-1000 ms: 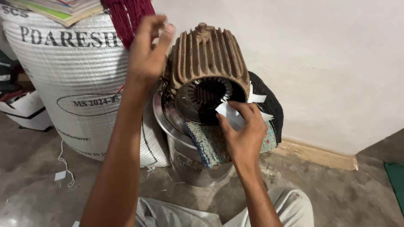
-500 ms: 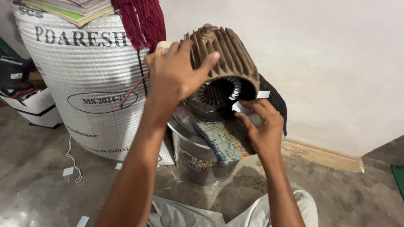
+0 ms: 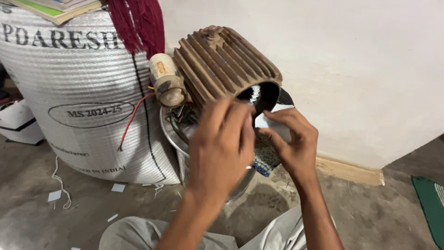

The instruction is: The person folds small white paper strips and inserts them one by one into the slots of a motor stator resting on a metal container. The person repeats this process for multiple strips, occasionally adjusting the motor's position.

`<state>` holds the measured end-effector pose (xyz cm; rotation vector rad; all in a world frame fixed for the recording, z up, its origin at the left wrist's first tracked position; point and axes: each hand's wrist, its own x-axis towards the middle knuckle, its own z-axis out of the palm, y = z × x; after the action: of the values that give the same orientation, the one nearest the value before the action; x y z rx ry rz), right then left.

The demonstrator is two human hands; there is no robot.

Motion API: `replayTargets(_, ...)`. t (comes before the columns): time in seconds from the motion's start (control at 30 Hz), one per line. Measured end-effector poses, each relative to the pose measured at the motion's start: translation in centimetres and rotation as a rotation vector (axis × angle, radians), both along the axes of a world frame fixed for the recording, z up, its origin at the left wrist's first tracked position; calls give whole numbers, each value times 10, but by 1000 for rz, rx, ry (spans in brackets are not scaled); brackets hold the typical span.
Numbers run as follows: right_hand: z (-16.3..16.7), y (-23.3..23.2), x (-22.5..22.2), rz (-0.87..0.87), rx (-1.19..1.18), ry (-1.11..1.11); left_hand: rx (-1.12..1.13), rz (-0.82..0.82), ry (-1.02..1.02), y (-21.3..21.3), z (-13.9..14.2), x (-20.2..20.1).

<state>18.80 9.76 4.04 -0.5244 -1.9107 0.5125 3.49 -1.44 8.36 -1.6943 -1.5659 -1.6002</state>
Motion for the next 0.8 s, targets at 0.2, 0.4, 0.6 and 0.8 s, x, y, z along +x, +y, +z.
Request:
replayTargets(0.2,14,-33,8,-8,87,-74,-287,-439,-558,-7,-21,5)
replayTargets(0.4,30,-49,14,-22,200,-281,-465,-651,-720,-4,-27,-10)
replayTargets(0.6,34,-62,8,-80,-94,-298,-446,-834,-1075,9,-47,-8)
replayTargets(0.8,31,-68,8,-81,-163,-311,-469,-940,-1192,15,-65,-11)
